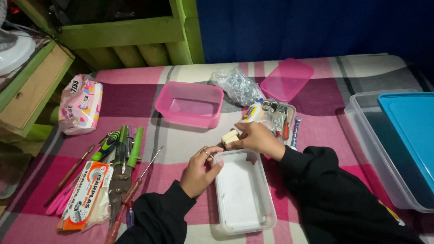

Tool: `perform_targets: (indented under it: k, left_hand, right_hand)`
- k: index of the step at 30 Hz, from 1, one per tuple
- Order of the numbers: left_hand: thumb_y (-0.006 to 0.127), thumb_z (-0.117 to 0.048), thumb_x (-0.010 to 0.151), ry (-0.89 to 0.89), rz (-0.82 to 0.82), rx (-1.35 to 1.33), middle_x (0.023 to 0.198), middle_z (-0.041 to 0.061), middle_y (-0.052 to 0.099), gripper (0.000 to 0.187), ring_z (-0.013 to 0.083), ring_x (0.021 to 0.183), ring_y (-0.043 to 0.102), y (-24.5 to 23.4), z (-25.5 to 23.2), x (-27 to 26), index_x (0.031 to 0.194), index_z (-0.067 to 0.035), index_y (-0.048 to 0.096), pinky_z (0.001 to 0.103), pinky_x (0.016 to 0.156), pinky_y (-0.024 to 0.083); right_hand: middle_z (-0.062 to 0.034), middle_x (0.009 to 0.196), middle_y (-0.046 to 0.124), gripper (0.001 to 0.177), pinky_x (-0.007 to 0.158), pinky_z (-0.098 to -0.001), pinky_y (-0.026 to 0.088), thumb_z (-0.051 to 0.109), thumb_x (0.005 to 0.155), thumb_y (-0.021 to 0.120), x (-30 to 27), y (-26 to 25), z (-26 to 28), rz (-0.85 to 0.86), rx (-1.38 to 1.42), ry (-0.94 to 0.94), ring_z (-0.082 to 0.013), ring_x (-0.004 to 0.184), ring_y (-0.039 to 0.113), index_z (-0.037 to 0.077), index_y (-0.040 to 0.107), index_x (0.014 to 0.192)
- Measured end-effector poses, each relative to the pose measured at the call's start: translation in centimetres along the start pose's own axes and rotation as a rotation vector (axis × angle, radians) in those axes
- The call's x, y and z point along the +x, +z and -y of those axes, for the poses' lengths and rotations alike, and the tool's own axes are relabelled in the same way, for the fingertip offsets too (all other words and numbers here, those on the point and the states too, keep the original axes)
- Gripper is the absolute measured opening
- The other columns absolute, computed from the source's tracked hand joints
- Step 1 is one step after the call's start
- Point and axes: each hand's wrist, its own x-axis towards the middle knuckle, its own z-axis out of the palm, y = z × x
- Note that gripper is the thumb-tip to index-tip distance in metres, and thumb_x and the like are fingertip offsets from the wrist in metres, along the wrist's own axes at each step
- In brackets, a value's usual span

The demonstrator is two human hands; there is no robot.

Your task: Organizing various hardware components, small parts, and tools into plastic storage containers.

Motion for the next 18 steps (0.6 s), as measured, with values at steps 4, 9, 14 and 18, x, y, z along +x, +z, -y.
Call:
perform_targets:
  k: [4, 9, 14, 18]
  left_hand:
    - [0.072, -0.011, 0.088, -0.051, -0.009, 0.013, 0.091, 0.004, 0.058, 0.034, 0.0100, 0.074, 0.053, 0.0, 0.2, 0.0, 0.121, -0.004, 0.068, 0.025, 0.069, 0.048]
    - [0.072, -0.011, 0.088, -0.080, -0.049, 0.018, 0.083, 0.001, 0.060, 0.030, 0.0076, 0.069, 0.054, 0.1, 0.9, 0.0, 0.117, -0.004, 0.070, 0.023, 0.065, 0.048]
    - [0.071, -0.012, 0.089, -0.093, -0.038, 0.070, 0.078, 0.002, 0.062, 0.028, 0.0093, 0.066, 0.057, -0.1, -0.1, 0.2, 0.116, -0.005, 0.070, 0.025, 0.062, 0.049]
    - [0.067, -0.013, 0.089, -0.026, -0.027, 0.211, 0.079, 0.006, 0.061, 0.027, 0.0167, 0.062, 0.058, -0.4, -2.2, 0.3, 0.114, -0.004, 0.071, 0.031, 0.061, 0.049]
  right_hand:
    - [-0.0158, 0.084, 0.078, 0.073, 0.068, -0.0342, 0.058, 0.044, 0.067, 0.088, -0.5, 0.0, 0.8, -0.044, -0.003, -0.010, -0.0225, 0.074, 0.077, 0.002, 0.066, 0.124]
    - [-0.0142, 0.074, 0.075, 0.047, 0.065, -0.0382, 0.053, 0.051, 0.088, 0.074, -0.9, -1.4, 2.3, -0.211, -0.222, -0.061, -0.0266, 0.067, 0.071, 0.005, 0.080, 0.097]
    - [-0.0044, 0.068, 0.069, 0.029, 0.046, -0.0269, 0.046, 0.029, 0.099, 0.064, 2.8, -6.7, 0.3, -0.388, 0.285, -0.091, -0.0101, 0.052, 0.060, 0.003, 0.078, 0.102]
    - [-0.0050, 0.076, 0.071, 0.030, 0.049, -0.0253, 0.045, 0.023, 0.103, 0.059, 8.1, -9.8, -2.7, -0.306, 0.575, -0.051, -0.0089, 0.059, 0.061, -0.002, 0.073, 0.112]
